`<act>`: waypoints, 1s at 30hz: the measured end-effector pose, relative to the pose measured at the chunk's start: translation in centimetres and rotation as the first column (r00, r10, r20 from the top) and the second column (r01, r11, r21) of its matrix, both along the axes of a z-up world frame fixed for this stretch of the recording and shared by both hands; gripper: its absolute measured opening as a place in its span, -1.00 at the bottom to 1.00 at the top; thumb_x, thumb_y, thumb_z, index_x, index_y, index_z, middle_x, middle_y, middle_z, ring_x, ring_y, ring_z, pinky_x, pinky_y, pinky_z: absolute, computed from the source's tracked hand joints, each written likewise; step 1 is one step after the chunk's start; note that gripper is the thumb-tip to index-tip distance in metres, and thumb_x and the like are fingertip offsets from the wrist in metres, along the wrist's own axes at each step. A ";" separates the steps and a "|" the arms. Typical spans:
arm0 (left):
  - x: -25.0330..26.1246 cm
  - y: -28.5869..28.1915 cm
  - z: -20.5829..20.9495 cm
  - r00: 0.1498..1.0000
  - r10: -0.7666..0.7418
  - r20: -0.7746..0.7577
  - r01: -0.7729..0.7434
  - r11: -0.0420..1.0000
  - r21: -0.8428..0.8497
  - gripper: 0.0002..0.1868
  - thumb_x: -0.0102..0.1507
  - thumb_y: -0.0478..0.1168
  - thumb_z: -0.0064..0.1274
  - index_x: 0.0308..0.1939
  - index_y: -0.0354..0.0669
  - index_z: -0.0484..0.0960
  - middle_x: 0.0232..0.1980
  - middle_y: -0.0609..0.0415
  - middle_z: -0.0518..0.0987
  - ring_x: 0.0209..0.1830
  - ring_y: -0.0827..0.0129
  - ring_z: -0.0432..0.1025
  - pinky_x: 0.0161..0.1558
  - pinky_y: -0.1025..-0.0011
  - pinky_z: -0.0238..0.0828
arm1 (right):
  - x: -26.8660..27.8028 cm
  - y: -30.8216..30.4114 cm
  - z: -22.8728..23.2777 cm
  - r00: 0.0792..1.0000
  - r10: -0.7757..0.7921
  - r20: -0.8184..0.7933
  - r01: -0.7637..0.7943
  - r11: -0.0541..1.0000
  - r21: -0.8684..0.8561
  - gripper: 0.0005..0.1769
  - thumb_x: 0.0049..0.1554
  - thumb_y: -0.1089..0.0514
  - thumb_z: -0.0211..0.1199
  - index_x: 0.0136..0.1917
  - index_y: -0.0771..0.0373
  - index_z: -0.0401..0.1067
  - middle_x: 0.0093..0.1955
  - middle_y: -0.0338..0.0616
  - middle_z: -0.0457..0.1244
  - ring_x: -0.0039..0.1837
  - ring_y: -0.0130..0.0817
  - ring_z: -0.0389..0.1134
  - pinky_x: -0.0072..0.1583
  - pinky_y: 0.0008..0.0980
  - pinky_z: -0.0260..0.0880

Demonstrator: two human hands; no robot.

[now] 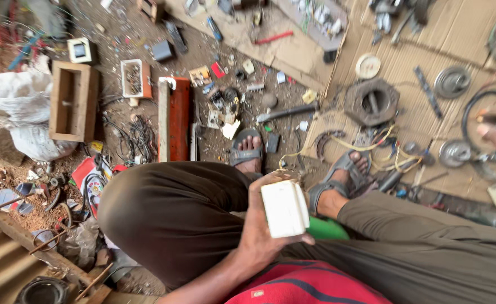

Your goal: The person sits cross-legged and uses a screwdriver to open a white plastic electrical box. They remove the cover, manipulate internal wires and components, and then reassemble the box.

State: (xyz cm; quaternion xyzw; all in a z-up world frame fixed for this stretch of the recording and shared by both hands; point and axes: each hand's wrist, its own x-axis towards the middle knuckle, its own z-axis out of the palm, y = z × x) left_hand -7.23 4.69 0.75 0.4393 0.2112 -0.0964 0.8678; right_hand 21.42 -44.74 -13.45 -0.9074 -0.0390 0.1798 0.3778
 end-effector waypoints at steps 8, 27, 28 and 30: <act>1.4 7.1 3.6 0.939 -0.026 0.342 -0.148 0.868 0.473 0.16 -0.16 -0.35 0.53 0.43 -0.24 0.15 0.23 -0.01 0.49 0.20 0.26 0.46 0.20 0.25 0.53 | -2.9 5.0 7.1 0.991 0.134 0.019 -0.125 0.962 -0.242 -0.59 0.21 0.06 0.34 0.24 0.33 0.53 -0.08 0.01 0.45 -0.04 -0.33 0.48 0.04 -0.31 0.47; -1.4 19.4 2.9 0.984 -0.178 -0.031 0.049 0.096 0.994 -0.90 0.16 -0.29 0.15 -0.31 0.01 0.74 -0.14 -0.12 0.62 -0.06 -0.03 0.48 -0.11 0.08 0.42 | 10.7 47.3 -0.7 0.465 0.876 0.132 -0.831 0.483 -0.275 -0.62 0.21 -0.01 0.20 0.20 0.25 0.47 0.06 0.11 0.32 0.12 0.05 0.38 0.15 0.03 0.40; -1.4 19.4 2.4 0.986 -0.144 -0.090 0.109 0.128 0.986 -0.90 0.16 -0.29 0.15 -0.29 0.01 0.74 -0.14 -0.13 0.62 -0.07 -0.02 0.48 -0.11 0.09 0.42 | 12.0 50.4 -3.1 0.463 0.873 0.154 -0.824 0.488 -0.286 -0.64 0.25 -0.02 0.19 0.12 0.31 0.46 0.05 0.14 0.30 0.13 0.07 0.37 0.16 0.03 0.40; -1.4 19.5 1.2 0.971 -0.090 -0.220 0.234 0.214 0.948 -0.90 0.17 -0.28 0.14 -0.27 -0.01 0.73 -0.14 -0.13 0.62 -0.07 -0.02 0.48 -0.11 0.09 0.42 | 14.4 55.8 -7.6 0.516 0.833 0.200 -0.802 0.552 -0.229 -0.62 0.23 0.11 0.11 0.19 0.46 0.36 0.05 0.23 0.26 0.07 0.12 0.36 0.10 0.03 0.41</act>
